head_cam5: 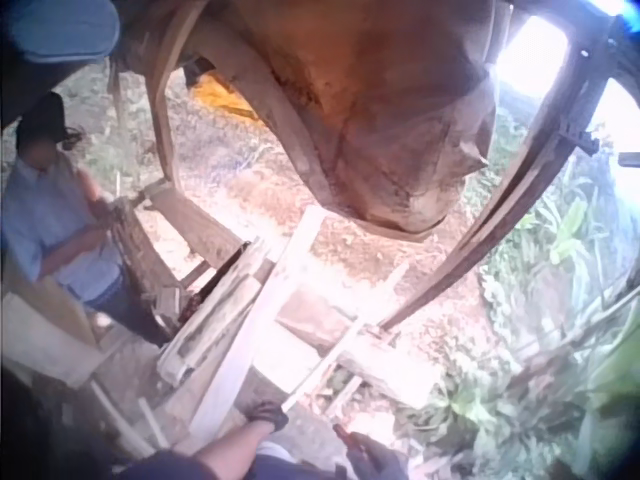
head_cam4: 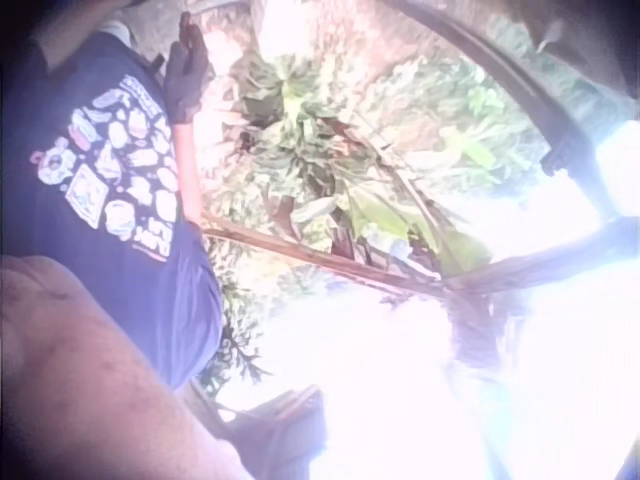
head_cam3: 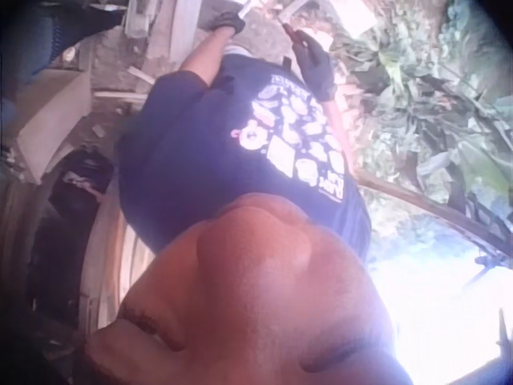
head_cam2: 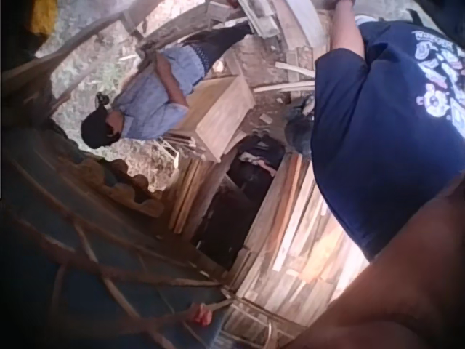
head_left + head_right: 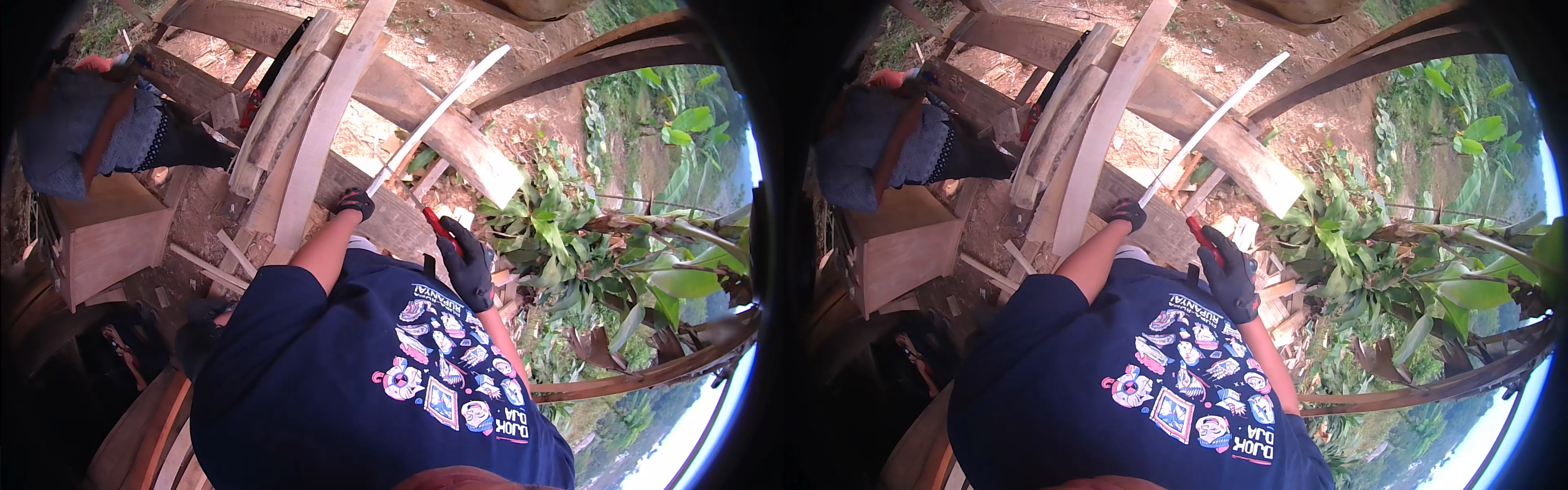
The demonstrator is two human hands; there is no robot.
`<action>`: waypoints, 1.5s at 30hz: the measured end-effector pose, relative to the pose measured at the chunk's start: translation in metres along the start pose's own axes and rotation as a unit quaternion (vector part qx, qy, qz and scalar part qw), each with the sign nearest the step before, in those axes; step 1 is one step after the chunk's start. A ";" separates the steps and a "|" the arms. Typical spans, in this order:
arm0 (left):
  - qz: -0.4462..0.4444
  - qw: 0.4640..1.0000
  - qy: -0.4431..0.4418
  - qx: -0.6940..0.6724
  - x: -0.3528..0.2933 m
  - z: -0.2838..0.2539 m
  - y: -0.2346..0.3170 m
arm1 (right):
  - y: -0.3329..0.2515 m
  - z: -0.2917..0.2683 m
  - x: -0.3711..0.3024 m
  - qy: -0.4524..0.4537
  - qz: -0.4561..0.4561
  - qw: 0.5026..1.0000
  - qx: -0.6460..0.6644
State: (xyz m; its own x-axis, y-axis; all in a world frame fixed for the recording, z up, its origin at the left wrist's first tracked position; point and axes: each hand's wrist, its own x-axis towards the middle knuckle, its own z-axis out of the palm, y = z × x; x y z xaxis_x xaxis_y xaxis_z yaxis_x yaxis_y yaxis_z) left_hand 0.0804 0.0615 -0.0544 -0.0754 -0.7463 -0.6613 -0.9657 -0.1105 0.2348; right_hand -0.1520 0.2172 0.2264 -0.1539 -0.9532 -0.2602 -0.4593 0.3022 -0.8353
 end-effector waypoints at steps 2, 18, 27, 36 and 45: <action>0.020 0.998 -0.013 0.057 -0.001 0.001 0.010 | -0.002 0.001 0.005 0.001 0.005 1.000 -0.027; 0.124 0.981 0.151 -0.003 -0.014 0.000 -0.002 | -0.003 0.006 0.041 -0.063 0.033 0.994 -0.082; 0.139 0.955 0.262 0.018 0.007 0.025 0.007 | 0.004 0.003 0.041 -0.062 -0.055 0.990 -0.113; 0.110 0.966 0.235 -0.018 -0.003 0.008 0.016 | -0.008 -0.001 0.050 -0.065 0.027 0.992 -0.102; 0.107 0.967 0.231 -0.022 -0.001 0.004 0.017 | -0.012 -0.012 0.035 -0.078 -0.029 0.980 -0.183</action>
State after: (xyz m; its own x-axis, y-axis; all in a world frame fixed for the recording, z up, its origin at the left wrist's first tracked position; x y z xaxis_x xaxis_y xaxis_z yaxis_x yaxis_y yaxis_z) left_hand 0.0627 0.0631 -0.0530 -0.1445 -0.9674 -0.2079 -0.9277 0.0593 0.3686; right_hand -0.1628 0.1808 0.2332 0.0043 -0.9499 -0.3125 -0.7510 0.2033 -0.6282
